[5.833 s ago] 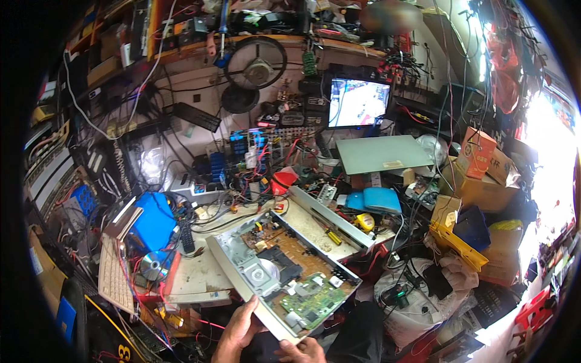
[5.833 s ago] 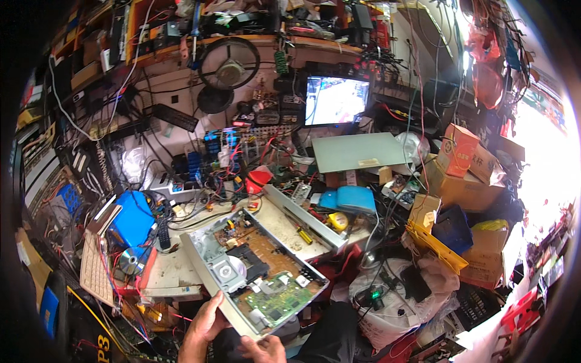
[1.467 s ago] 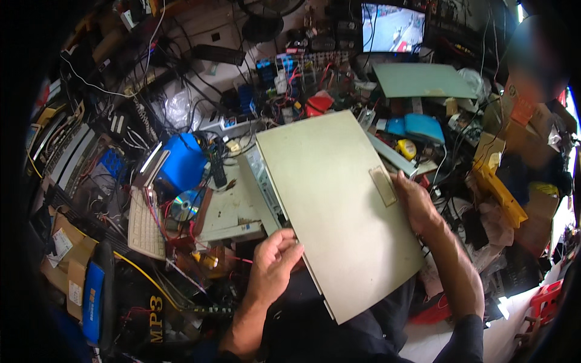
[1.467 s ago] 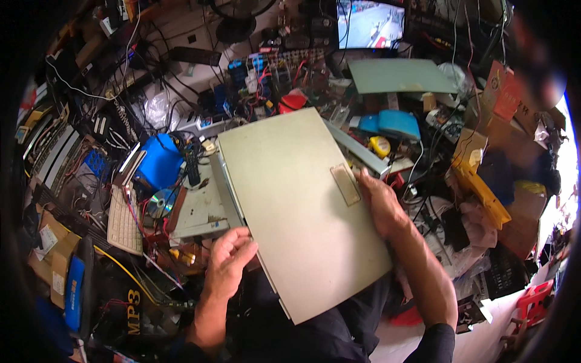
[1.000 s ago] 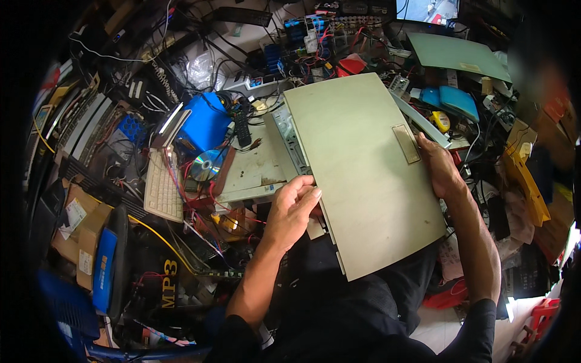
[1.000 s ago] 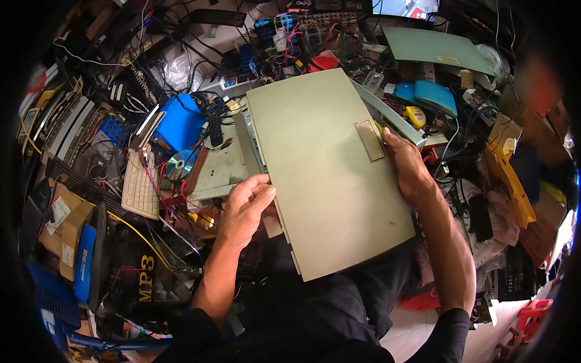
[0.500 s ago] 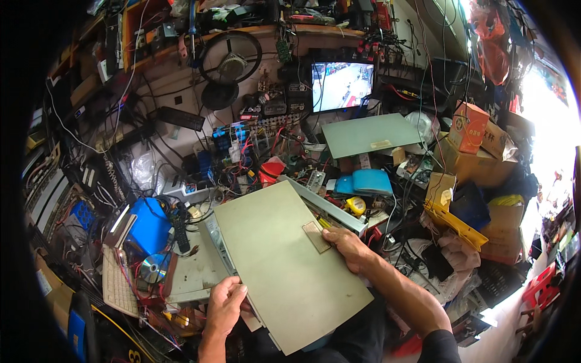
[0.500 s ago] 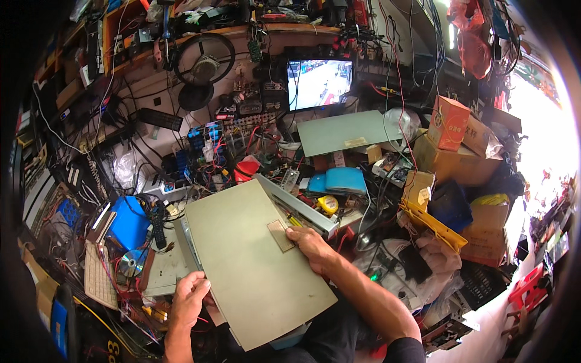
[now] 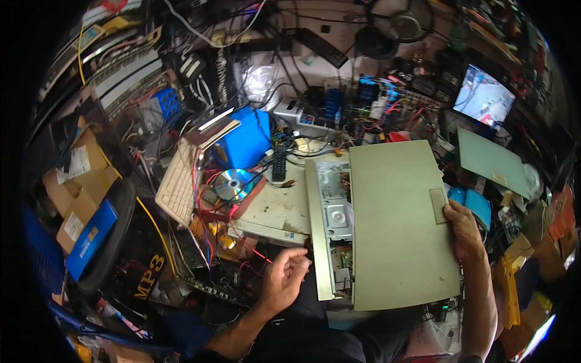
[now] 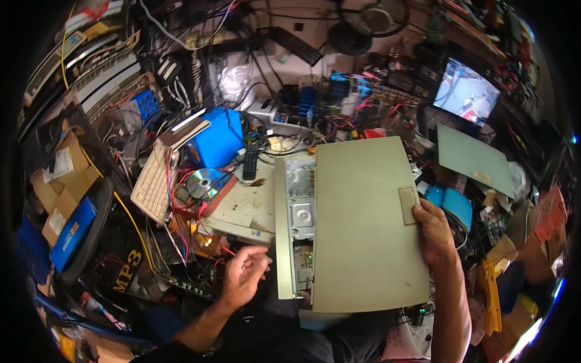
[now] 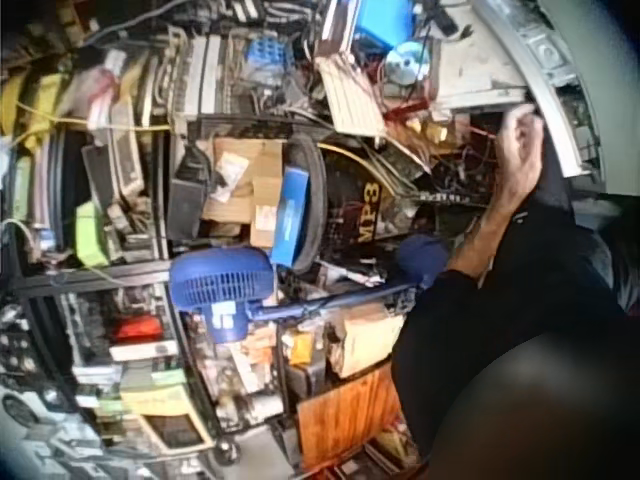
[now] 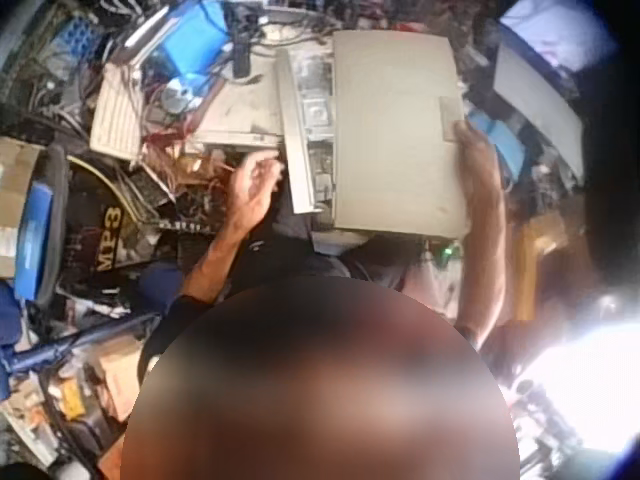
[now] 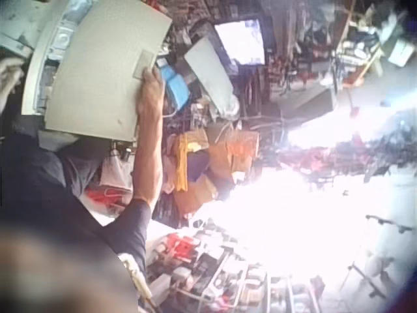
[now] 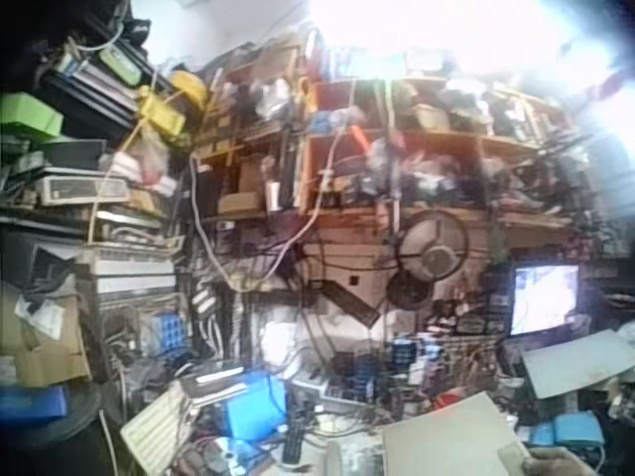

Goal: The person inserts a CD into a beige electronic device, closes the lid, and uses a screwdriver to tighten screws on the casing. The person then flips the device and continues to secure the casing with screws.

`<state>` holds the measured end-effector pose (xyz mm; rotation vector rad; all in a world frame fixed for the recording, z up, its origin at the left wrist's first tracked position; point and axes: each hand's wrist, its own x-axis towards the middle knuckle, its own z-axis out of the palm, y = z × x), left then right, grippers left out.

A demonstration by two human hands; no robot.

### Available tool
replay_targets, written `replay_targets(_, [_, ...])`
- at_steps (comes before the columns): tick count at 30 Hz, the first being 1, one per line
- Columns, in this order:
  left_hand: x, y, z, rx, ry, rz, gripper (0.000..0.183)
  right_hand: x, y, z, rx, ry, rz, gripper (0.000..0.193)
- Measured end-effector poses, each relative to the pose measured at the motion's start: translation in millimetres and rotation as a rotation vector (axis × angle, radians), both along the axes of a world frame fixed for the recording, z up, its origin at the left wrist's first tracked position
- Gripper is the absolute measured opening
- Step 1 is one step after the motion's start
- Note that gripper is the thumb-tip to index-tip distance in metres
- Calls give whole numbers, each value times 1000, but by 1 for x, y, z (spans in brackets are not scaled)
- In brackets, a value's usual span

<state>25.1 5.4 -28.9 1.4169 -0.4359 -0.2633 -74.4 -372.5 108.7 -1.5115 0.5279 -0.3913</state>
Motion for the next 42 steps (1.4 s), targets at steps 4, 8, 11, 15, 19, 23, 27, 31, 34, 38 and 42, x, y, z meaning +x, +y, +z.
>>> replay_targets(4, [-20,24,-11,224,-461,144,31,37,4,13,-86,110,68,29])
replay_targets(8, [-34,26,-4,333,-715,-36,52,70,5,13,-141,174,76,30])
replay_targets(11, [-41,11,-3,343,-794,-26,57,89,3,12,-134,181,93,31])
replay_targets(15, [-41,-6,-7,348,-760,8,51,106,-1,8,-92,186,138,31])
replay_targets(19, [-35,-13,-10,268,-754,9,32,115,-3,1,-135,258,131,31])
replay_targets(23, [-31,-13,-11,167,-759,-2,23,114,-2,-2,-184,256,109,31])
replay_targets(27, [-32,-10,-16,118,-701,-136,26,100,-1,-2,-230,274,164,31])
replay_targets(31, [-29,-7,-25,160,-717,-143,23,99,-3,-9,-175,254,178,35])
replay_targets(34, [-27,-9,-29,163,-738,-121,18,100,-3,-14,-192,288,116,35])
replay_targets(38, [-30,-11,-32,150,-721,-115,12,99,-5,-16,-185,310,107,36])
replay_targets(42, [-34,-12,-33,148,-732,-124,11,101,-10,-11,-188,339,167,37])
